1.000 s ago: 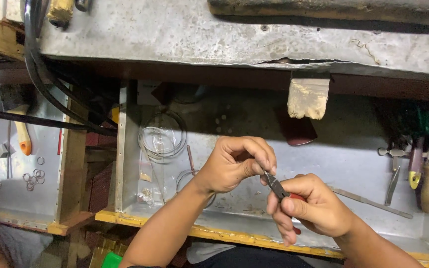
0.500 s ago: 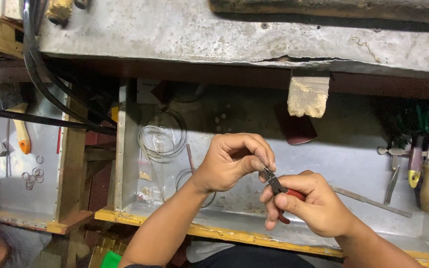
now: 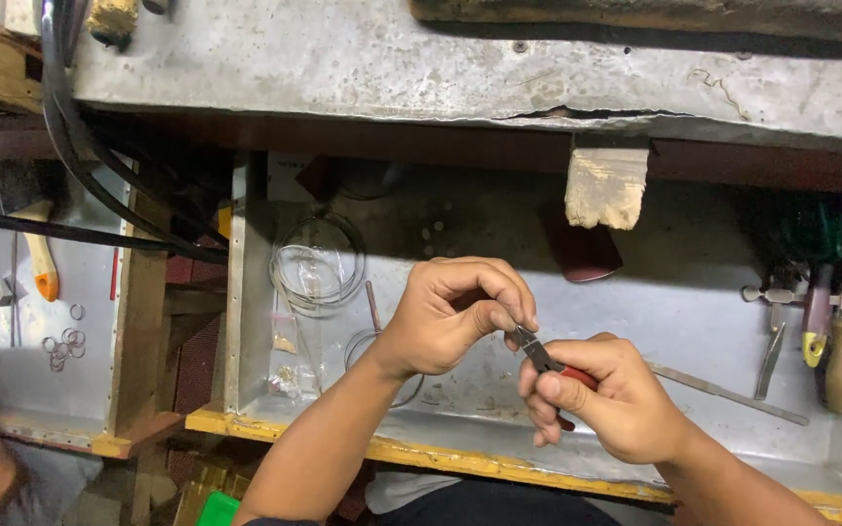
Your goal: The person uses pliers to adjust small metal rings and then polishes small metal components by rubbing them against sandpaper on a workbench.
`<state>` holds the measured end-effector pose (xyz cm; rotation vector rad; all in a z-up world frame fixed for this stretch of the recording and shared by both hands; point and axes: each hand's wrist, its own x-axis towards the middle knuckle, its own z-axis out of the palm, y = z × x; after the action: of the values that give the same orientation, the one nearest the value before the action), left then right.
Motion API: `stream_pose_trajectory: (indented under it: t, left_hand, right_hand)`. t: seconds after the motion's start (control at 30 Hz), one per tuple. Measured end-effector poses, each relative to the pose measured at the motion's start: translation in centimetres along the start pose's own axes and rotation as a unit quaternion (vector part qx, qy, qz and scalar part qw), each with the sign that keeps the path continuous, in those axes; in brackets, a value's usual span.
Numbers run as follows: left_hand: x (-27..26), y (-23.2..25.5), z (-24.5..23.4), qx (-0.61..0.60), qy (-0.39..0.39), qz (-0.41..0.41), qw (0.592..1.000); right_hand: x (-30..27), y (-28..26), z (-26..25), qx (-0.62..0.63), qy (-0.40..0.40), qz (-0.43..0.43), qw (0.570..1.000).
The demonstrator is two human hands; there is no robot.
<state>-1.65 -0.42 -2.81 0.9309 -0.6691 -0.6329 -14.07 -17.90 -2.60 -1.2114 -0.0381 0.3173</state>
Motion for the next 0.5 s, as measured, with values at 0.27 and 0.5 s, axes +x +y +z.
stream_pose_trajectory:
  t: [0.27,0.5]
  left_hand:
    - [0.0,0.0,0.0,0.008,-0.014,-0.008,1.0]
    - [-0.1,-0.4,-0.8,-0.076,-0.029,-0.031,0.996]
  right_hand:
    - [0.2,-0.9,0.1,-0.034,-0.022,0.014,0.999]
    - [0.3,-1.3,0.2,-0.03,-0.027,-0.008,0.999]
